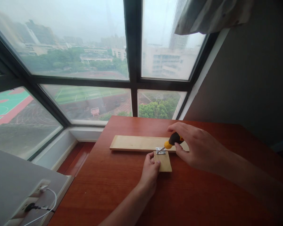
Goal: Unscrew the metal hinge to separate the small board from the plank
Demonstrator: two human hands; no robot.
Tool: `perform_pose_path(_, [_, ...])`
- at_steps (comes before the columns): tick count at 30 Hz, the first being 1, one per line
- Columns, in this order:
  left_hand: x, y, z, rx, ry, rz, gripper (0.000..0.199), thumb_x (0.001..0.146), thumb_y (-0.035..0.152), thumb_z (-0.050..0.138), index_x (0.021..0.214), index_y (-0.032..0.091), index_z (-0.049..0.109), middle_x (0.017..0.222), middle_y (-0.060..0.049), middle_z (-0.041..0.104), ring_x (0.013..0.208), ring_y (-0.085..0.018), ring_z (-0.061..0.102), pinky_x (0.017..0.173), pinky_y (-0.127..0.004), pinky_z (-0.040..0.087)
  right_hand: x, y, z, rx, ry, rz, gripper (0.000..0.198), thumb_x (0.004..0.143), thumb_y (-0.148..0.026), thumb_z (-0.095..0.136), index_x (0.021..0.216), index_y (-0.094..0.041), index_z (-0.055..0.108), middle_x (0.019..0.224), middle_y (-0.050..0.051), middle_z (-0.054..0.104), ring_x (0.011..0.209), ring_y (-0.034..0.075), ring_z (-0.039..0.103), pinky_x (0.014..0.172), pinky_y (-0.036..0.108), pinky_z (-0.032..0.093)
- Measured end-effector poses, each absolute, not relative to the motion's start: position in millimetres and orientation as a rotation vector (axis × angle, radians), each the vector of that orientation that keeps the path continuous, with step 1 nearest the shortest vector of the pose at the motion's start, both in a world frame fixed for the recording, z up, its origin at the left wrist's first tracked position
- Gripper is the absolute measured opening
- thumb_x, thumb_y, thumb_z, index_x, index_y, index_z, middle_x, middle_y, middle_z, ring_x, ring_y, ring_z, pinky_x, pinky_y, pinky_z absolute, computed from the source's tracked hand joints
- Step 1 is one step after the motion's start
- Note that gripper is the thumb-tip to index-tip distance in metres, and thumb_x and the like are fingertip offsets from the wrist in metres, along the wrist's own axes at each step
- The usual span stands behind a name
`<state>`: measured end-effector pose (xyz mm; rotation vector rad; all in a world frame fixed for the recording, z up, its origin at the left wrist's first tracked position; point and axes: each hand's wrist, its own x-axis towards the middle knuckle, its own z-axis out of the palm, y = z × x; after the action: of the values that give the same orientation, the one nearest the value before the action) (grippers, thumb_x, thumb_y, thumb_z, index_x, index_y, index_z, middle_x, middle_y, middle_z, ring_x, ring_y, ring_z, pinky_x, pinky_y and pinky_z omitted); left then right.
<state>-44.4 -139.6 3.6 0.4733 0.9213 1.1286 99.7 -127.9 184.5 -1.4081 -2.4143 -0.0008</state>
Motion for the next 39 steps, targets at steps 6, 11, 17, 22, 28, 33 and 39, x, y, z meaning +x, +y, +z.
perform_pose_path(6, [-44.4, -139.1, 2.8, 0.485, 0.928, 1.13, 0.047, 0.064, 0.013, 0.066, 0.108, 0.015, 0.05, 0.085, -0.008, 0.071, 0.074, -0.02, 0.066, 0.067, -0.028, 0.051, 99.0, -124.7, 182.1, -1.505, -2.388, -0.067, 0.025, 0.091, -0.036, 0.046, 0.111, -0.022, 0.056, 0.108, 0.005, 0.068, 0.083, 0.022, 0.066, 0.068, 0.034, 0.047])
perform_pose_path(11, [-44.9, -139.0, 2.7, 0.461, 0.939, 1.12, 0.047, 0.064, 0.014, 0.069, 0.107, 0.016, 0.051, 0.087, -0.008, 0.071, 0.076, -0.021, 0.067, 0.07, -0.03, 0.052, 100.7, -124.1, 183.1, -1.414, -2.394, -0.01, 0.028, 0.085, -0.021, 0.049, 0.113, -0.021, 0.054, 0.111, 0.006, 0.066, 0.092, 0.021, 0.064, 0.076, 0.034, 0.048])
perform_pose_path(17, [-44.6, -138.7, 1.1, 0.474, 0.921, 1.132, 0.044, 0.065, 0.013, 0.066, 0.106, 0.016, 0.05, 0.087, -0.008, 0.071, 0.076, -0.02, 0.067, 0.07, -0.029, 0.052, 98.8, -125.6, 184.8, -1.412, -2.383, -0.015, 0.027, 0.086, -0.028, 0.052, 0.112, -0.021, 0.054, 0.112, 0.006, 0.065, 0.094, 0.022, 0.063, 0.075, 0.033, 0.048])
perform_pose_path(22, [-44.1, -138.1, -0.5, 0.493, 0.926, 1.129, 0.044, 0.066, 0.014, 0.065, 0.107, 0.015, 0.048, 0.086, -0.008, 0.071, 0.073, -0.019, 0.066, 0.068, -0.029, 0.051, 98.0, -122.6, 184.0, -1.513, -2.369, -0.087, 0.02, 0.092, -0.034, 0.045, 0.1, -0.023, 0.06, 0.1, 0.003, 0.069, 0.081, 0.02, 0.066, 0.07, 0.033, 0.047])
perform_pose_path(28, [-44.1, -137.7, -2.8, 0.478, 0.931, 1.133, 0.046, 0.065, 0.015, 0.068, 0.106, 0.016, 0.05, 0.085, -0.008, 0.07, 0.075, -0.02, 0.066, 0.068, -0.028, 0.05, 99.4, -127.2, 186.1, -1.433, -2.391, -0.067, 0.031, 0.08, -0.021, 0.053, 0.111, -0.022, 0.057, 0.11, 0.005, 0.067, 0.093, 0.022, 0.064, 0.074, 0.033, 0.047])
perform_pose_path(33, [-44.1, -137.2, -4.1, 0.487, 0.942, 1.129, 0.045, 0.065, 0.016, 0.069, 0.107, 0.015, 0.05, 0.085, -0.008, 0.07, 0.073, -0.019, 0.066, 0.067, -0.028, 0.05, 99.5, -125.7, 183.1, -1.5, -2.391, -0.099, 0.024, 0.089, -0.036, 0.05, 0.107, -0.022, 0.058, 0.107, 0.005, 0.068, 0.089, 0.023, 0.065, 0.068, 0.033, 0.046])
perform_pose_path(39, [-44.1, -137.9, -1.0, 0.469, 0.939, 1.133, 0.046, 0.064, 0.018, 0.072, 0.105, 0.016, 0.051, 0.087, -0.008, 0.07, 0.078, -0.021, 0.066, 0.071, -0.029, 0.051, 99.2, -127.7, 184.5, -1.421, -2.421, -0.017, 0.024, 0.085, -0.023, 0.051, 0.108, -0.022, 0.057, 0.109, 0.005, 0.068, 0.091, 0.021, 0.065, 0.076, 0.034, 0.048])
